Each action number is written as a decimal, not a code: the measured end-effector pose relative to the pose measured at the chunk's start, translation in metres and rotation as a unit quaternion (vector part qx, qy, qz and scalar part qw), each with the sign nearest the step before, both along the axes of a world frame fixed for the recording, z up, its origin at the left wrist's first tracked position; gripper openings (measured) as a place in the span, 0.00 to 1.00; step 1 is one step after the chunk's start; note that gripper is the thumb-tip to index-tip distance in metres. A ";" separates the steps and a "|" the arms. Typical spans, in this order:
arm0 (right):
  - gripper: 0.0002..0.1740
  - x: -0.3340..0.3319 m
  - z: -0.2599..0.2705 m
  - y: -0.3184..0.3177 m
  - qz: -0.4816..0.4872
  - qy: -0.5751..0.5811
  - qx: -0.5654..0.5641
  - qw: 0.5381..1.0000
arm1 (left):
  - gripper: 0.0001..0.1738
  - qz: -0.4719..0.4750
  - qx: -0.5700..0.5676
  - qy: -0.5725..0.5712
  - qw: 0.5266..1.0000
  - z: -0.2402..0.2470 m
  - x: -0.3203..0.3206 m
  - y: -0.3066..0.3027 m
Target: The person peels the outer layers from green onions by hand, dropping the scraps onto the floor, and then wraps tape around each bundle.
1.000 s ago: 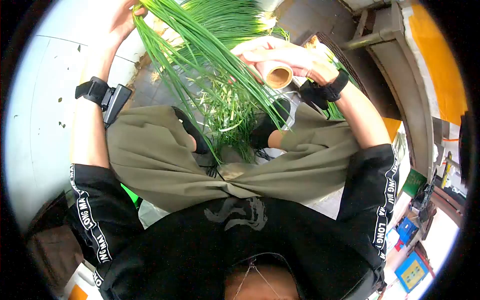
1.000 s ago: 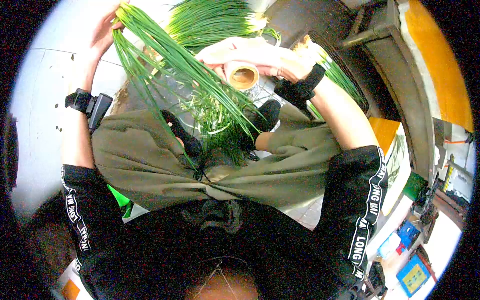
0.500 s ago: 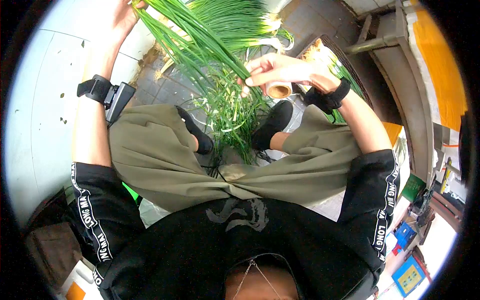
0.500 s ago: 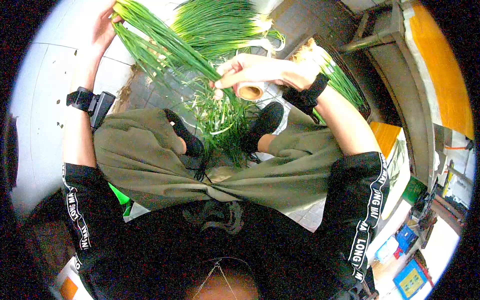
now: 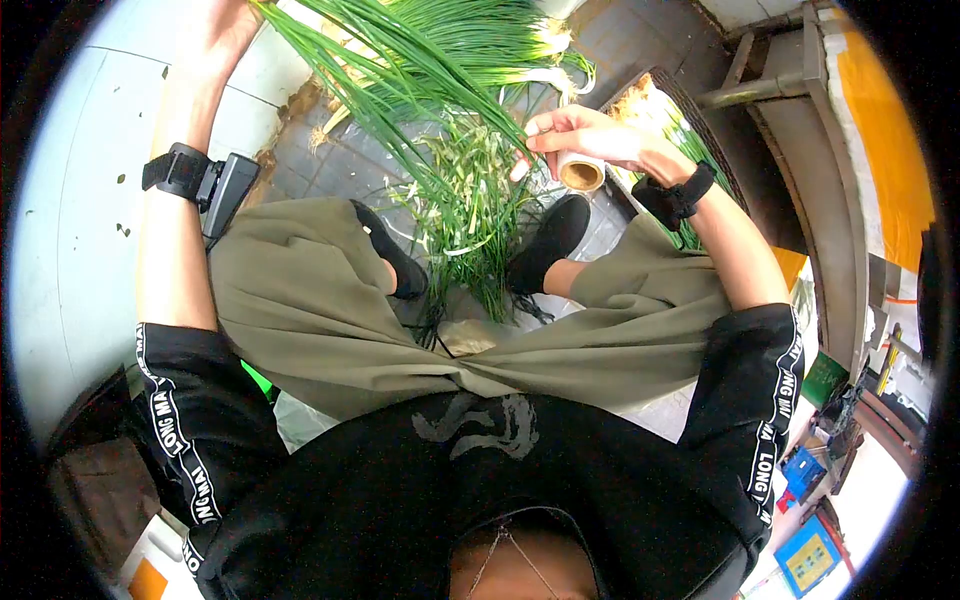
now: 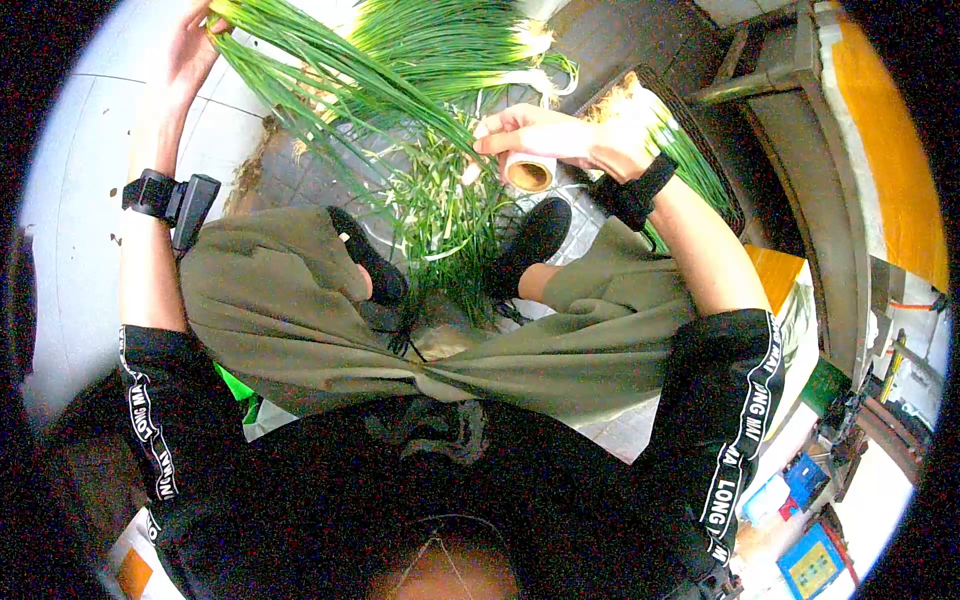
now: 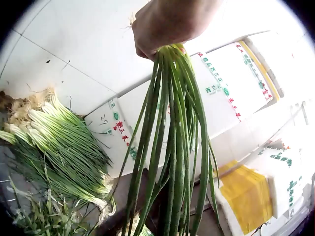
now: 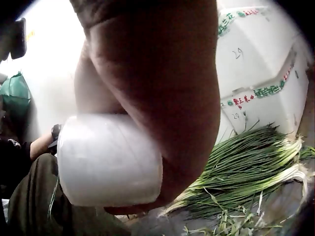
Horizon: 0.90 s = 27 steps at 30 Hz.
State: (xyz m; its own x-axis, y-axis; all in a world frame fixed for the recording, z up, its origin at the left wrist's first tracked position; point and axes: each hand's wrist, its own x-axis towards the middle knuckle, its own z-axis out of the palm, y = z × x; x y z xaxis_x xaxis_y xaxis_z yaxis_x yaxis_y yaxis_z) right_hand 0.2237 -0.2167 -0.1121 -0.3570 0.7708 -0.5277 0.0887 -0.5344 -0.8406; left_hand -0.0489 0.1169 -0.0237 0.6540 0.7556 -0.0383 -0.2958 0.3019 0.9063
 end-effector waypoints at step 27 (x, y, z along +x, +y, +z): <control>0.10 0.005 -0.023 -0.002 -0.028 -0.030 0.074 0.996 | 0.14 -0.005 0.018 0.002 1.000 0.006 0.001 -0.013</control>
State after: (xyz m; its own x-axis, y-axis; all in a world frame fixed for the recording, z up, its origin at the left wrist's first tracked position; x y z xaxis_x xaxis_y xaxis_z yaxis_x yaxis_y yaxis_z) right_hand 0.2286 -0.2188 -0.1349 -0.2826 0.8600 -0.4250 0.1136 -0.4099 -0.9050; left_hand -0.0479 0.1038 -0.0175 0.6616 0.7497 -0.0145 -0.2884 0.2722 0.9180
